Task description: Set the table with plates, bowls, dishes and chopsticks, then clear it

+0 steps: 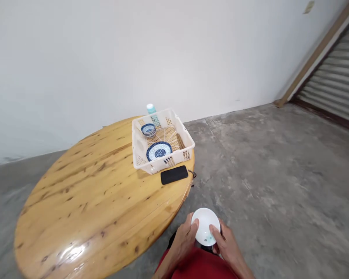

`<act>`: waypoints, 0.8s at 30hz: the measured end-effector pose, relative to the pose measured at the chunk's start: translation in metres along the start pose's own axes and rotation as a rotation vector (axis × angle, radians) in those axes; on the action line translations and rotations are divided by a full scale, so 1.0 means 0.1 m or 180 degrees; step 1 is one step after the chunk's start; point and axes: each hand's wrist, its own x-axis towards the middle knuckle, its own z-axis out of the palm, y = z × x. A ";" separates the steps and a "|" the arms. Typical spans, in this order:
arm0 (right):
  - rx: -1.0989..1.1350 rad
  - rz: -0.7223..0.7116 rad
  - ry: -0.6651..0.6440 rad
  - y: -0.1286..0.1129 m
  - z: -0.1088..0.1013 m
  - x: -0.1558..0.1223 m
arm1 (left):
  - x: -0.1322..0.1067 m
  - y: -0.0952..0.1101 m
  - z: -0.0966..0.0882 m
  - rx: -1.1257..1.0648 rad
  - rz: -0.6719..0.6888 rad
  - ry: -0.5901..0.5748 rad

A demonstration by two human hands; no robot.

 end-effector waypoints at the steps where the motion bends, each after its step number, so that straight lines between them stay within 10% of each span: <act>1: 0.0010 -0.0004 -0.0051 -0.02 -0.03 0.04 | 0.00 0.04 -0.01 0.0014 0.0011 0.0002; 13: 0.0237 -0.0141 -0.0167 -0.79 -0.23 0.72 | 0.60 0.55 -0.46 -0.0128 0.0408 -0.0063; 24: 0.0162 -0.0701 -0.0600 -2.25 0.09 1.70 | 1.26 0.99 -1.73 -0.0378 0.1026 -0.0025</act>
